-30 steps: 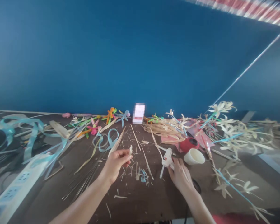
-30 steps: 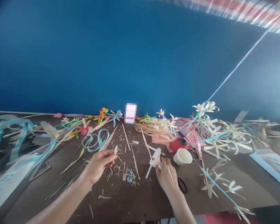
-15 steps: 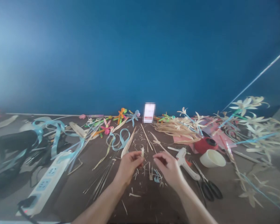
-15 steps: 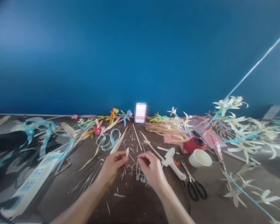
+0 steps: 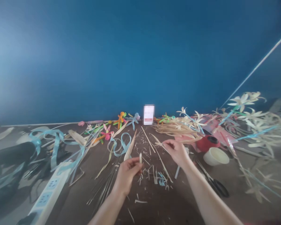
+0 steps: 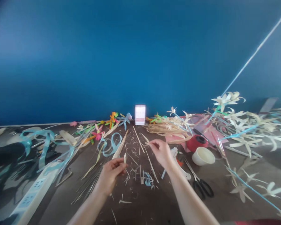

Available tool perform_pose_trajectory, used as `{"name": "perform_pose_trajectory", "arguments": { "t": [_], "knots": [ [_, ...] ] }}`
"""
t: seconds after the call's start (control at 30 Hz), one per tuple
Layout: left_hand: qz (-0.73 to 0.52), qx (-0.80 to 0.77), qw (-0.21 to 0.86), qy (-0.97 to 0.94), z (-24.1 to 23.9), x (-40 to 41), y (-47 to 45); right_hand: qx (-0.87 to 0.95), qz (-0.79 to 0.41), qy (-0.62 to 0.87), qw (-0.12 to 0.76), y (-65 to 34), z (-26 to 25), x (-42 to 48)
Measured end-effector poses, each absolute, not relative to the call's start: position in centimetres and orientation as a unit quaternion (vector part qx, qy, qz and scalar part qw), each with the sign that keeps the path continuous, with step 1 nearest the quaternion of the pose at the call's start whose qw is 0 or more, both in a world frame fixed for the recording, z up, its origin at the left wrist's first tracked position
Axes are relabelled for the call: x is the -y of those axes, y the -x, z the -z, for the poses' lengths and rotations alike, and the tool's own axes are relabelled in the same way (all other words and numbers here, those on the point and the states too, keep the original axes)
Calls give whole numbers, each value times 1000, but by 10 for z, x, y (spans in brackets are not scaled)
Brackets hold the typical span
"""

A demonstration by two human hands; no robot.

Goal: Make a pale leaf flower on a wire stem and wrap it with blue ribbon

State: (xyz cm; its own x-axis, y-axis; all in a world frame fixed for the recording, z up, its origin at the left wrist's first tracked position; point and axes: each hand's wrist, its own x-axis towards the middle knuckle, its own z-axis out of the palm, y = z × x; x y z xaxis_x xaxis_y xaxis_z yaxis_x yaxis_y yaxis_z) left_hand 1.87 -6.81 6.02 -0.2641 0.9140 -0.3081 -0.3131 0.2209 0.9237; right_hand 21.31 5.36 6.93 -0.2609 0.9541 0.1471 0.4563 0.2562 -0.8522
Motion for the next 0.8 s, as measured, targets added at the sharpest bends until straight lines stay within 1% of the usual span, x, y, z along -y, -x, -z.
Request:
{"name": "perform_pose_trajectory", "arguments": {
  "t": [0.07, 0.1, 0.17, 0.23, 0.33, 0.47, 0.67, 0.73, 0.8],
  "knots": [
    [-563, -561, 549, -259, -57, 70, -16, 760, -247, 535, 275, -225, -68, -72],
    [-561, -560, 552, -258, -57, 70, -15, 778, -216, 538, 241, -227, -66, -77],
    [-558, -558, 557, -258, -56, 72, -16, 812, -189, 517, 192, -222, -61, -83],
    [-557, -553, 562, -259, -57, 73, -18, 838, -175, 491, 165, -210, -54, -83],
    [-552, -550, 571, -256, -60, 75, -21, 846, -159, 488, 141, -192, -44, -83],
    [-558, -549, 568, -255, -61, 76, -20, 830, -184, 502, 158, -185, -37, -91],
    [-567, -552, 552, -263, -60, 69, -15, 801, -271, 475, 243, -189, -49, -88],
    [-567, -557, 548, -260, -59, 65, -16, 778, -344, 452, 268, -189, -57, -78],
    [-570, -556, 548, -257, -60, 60, -19, 704, -494, 409, 305, -187, -64, -64]
  ]
}}
